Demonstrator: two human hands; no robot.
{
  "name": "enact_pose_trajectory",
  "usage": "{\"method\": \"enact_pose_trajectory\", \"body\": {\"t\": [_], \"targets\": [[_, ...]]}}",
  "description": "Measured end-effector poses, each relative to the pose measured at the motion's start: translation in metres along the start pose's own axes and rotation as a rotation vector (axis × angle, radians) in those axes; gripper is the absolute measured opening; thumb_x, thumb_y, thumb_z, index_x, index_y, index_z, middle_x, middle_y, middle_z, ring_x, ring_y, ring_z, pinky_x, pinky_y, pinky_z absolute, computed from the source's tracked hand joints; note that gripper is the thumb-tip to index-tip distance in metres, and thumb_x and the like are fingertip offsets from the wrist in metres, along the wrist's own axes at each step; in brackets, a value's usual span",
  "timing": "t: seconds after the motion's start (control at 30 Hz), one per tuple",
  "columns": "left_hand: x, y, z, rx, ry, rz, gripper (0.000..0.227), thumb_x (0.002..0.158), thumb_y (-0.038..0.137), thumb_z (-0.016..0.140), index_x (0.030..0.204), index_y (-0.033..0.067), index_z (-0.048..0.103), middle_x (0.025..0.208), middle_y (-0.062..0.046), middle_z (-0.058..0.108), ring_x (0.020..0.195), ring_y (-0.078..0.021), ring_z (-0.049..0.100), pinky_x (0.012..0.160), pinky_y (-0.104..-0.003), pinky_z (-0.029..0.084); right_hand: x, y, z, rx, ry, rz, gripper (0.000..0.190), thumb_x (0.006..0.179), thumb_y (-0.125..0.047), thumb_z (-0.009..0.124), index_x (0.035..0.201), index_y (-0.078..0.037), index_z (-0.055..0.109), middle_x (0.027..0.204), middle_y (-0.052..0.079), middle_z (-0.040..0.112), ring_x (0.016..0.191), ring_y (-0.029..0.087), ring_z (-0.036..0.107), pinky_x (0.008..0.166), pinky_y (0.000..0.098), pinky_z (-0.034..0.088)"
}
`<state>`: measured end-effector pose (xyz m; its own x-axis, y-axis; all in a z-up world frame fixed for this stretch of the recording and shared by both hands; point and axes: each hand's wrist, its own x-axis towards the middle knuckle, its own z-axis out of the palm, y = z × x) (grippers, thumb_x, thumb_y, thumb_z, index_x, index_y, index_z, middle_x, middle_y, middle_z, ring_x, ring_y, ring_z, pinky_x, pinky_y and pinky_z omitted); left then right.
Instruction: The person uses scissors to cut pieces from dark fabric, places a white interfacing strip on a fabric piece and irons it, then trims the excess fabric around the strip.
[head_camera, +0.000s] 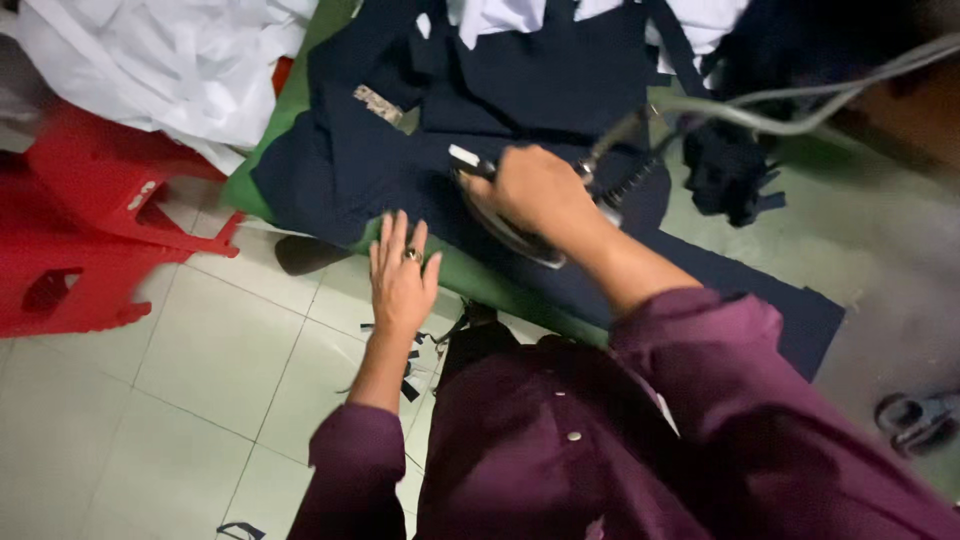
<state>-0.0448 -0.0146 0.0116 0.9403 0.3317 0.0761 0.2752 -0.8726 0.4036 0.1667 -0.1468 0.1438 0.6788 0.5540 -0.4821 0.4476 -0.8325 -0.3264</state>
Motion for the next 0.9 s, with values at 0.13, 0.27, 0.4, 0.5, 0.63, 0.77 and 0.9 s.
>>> {"method": "enact_pose_trajectory", "body": {"t": [0.13, 0.27, 0.4, 0.5, 0.63, 0.77, 0.9], "targets": [[-0.035, -0.019, 0.006, -0.021, 0.119, -0.079, 0.043, 0.105, 0.034, 0.059, 0.141, 0.0102, 0.064, 0.156, -0.013, 0.05, 0.148, -0.0335, 0.042, 0.115, -0.054, 0.04, 0.037, -0.031, -0.003, 0.006, -0.001, -0.101, 0.062, 0.102, -0.053, 0.056, 0.102, 0.005, 0.076, 0.095, 0.031, 0.074, 0.097, 0.046, 0.074, 0.08, 0.0543, 0.06], [-0.043, -0.015, -0.027, -0.116, 0.175, -0.218, 0.036, 0.107, 0.023, 0.054, 0.139, 0.0085, 0.062, 0.141, -0.014, 0.059, 0.136, -0.0331, 0.053, 0.113, -0.053, 0.044, 0.042, -0.048, 0.009, -0.01, -0.098, -0.1, 0.08, 0.088, -0.075, 0.061, 0.109, 0.0, 0.076, 0.11, 0.025, 0.074, 0.112, 0.042, 0.07, 0.091, 0.0543, 0.058], [-0.042, -0.025, -0.015, -0.156, 0.485, -0.089, 0.039, 0.102, 0.009, 0.063, 0.14, 0.0033, 0.062, 0.135, -0.017, 0.061, 0.124, -0.0389, 0.06, 0.107, -0.051, 0.047, 0.002, -0.046, 0.007, -0.035, -0.226, -0.093, 0.072, 0.093, -0.068, 0.062, 0.113, 0.0, 0.075, 0.11, 0.028, 0.074, 0.112, 0.043, 0.071, 0.094, 0.0531, 0.058], [-0.025, -0.003, -0.002, -0.183, 0.527, -0.067, 0.044, 0.102, 0.012, 0.063, 0.146, 0.0066, 0.058, 0.147, -0.013, 0.054, 0.135, -0.0352, 0.053, 0.113, -0.05, 0.043, -0.028, -0.019, 0.011, -0.006, -0.18, -0.057, 0.07, 0.093, -0.065, 0.063, 0.113, 0.002, 0.072, 0.109, 0.027, 0.074, 0.11, 0.043, 0.071, 0.091, 0.0548, 0.058], [0.003, 0.044, 0.013, -0.304, 0.5, 0.044, 0.051, 0.102, 0.012, 0.064, 0.15, 0.0015, 0.052, 0.155, -0.021, 0.046, 0.143, -0.044, 0.043, 0.117, -0.052, 0.037, -0.067, 0.032, 0.018, 0.084, -0.135, 0.078, 0.068, 0.093, -0.063, 0.063, 0.113, 0.002, 0.069, 0.111, 0.028, 0.074, 0.11, 0.043, 0.071, 0.091, 0.054, 0.059], [0.016, 0.071, 0.044, -0.326, 0.239, 0.117, 0.06, 0.106, 0.023, 0.06, 0.159, 0.0038, 0.039, 0.165, -0.022, 0.033, 0.15, -0.0476, 0.03, 0.118, -0.061, 0.029, -0.107, 0.091, 0.016, 0.199, -0.084, 0.251, 0.072, 0.095, -0.066, 0.058, 0.118, 0.002, 0.065, 0.108, 0.028, 0.073, 0.108, 0.044, 0.071, 0.089, 0.0544, 0.059], [0.029, 0.095, 0.066, -0.133, -0.043, 0.161, 0.073, 0.105, 0.037, 0.06, 0.164, 0.0064, 0.029, 0.17, -0.022, 0.021, 0.155, -0.0473, 0.017, 0.119, -0.071, 0.016, -0.144, 0.144, 0.013, 0.209, -0.064, 0.409, 0.075, 0.096, -0.07, 0.054, 0.119, 0.001, 0.064, 0.107, 0.027, 0.073, 0.109, 0.044, 0.071, 0.09, 0.0556, 0.058]]}}
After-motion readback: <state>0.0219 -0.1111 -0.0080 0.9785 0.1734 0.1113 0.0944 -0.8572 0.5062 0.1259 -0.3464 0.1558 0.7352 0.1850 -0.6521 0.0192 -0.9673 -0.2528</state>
